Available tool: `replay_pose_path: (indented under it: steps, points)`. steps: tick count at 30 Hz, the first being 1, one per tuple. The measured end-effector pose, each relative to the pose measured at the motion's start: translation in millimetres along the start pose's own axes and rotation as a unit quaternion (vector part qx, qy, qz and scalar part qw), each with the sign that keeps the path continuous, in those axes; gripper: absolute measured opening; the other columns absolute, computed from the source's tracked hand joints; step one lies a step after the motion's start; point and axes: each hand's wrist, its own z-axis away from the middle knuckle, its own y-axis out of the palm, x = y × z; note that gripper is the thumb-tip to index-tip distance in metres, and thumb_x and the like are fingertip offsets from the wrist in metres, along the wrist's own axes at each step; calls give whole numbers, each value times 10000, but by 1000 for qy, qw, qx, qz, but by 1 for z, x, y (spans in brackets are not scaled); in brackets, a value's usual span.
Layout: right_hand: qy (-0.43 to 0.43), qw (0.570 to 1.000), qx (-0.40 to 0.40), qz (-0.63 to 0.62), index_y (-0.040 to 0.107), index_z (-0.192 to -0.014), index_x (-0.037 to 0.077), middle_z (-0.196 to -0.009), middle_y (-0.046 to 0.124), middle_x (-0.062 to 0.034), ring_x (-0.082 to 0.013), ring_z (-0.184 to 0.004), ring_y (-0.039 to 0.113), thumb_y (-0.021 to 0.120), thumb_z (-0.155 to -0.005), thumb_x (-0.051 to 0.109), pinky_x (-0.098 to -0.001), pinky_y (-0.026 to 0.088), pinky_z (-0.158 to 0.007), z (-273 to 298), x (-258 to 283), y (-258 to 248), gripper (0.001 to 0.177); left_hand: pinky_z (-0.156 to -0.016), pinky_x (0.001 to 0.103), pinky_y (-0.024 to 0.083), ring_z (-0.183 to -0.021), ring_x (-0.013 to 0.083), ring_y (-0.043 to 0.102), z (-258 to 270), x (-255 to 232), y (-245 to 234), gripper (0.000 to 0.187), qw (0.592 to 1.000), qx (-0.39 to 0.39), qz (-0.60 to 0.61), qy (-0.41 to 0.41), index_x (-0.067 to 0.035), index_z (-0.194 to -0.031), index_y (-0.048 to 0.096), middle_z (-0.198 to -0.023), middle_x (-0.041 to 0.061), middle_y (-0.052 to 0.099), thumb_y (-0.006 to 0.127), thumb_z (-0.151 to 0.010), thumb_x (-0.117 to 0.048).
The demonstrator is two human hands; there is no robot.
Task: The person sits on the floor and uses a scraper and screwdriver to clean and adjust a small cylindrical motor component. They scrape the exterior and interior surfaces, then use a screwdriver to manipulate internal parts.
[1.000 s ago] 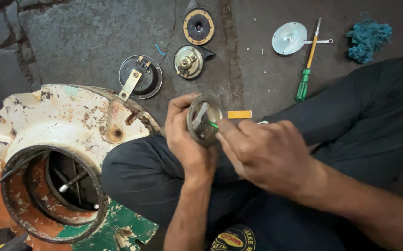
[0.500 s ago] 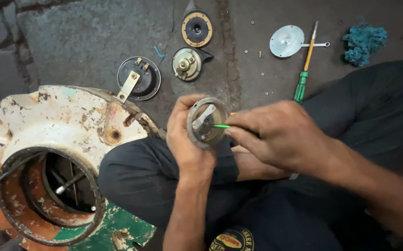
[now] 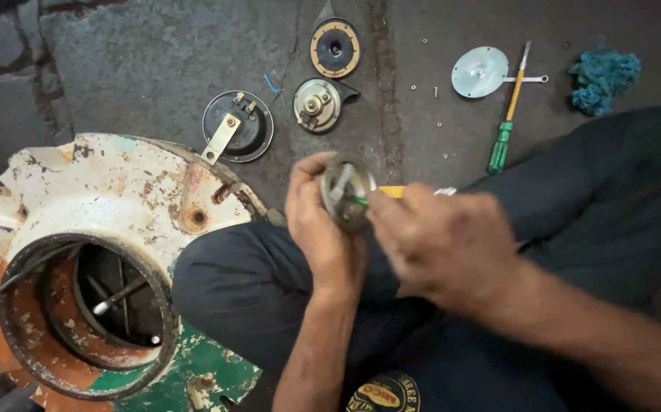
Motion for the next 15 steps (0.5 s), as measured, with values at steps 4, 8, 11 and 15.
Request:
replay_pose_path:
  steps: [4, 8, 11, 15]
  points:
    - [-17, 998, -62, 12, 723, -1208, 76, -738, 552, -53, -198, -520, 619, 718, -796, 204, -348, 487, -449, 5, 18, 24, 432, -710, 274, 543, -823, 146, 634, -6, -3, -4, 254, 998, -31, -38, 31, 21, -1071, 635, -945, 75, 646, 427, -968, -81]
    - [-13, 996, -90, 14, 701, -1247, 72, -784, 526, -61, -196, -556, 605, 721, -777, 208, -339, 495, -480, 7, 18, 43, 489, -709, 282, 556, -816, 152, 642, -11, -4, -6, 222, 997, -60, -38, 37, 9, -1074, 631, -937, 74, 646, 452, -975, -77]
    - [-19, 994, -104, 18, 687, -1265, 80, -797, 515, -60, -194, -561, 602, 720, -784, 191, -337, 502, -497, 7, 14, 46, 494, -709, 290, 567, -807, 172, 661, -15, -5, -2, 211, 998, -68, 10, 17, 10, -1067, 625, -920, 96, 663, 456, -968, -68]
    - [-24, 995, -93, -28, 664, -1287, 32, -794, 518, -68, -191, -547, 607, 723, -774, 166, -341, 509, -499, 10, 12, 40, 533, -712, 294, 573, -808, 184, 677, -11, -6, 1, 235, 998, -57, 27, 1, 14, -1064, 621, -916, 108, 679, 433, -939, -50]
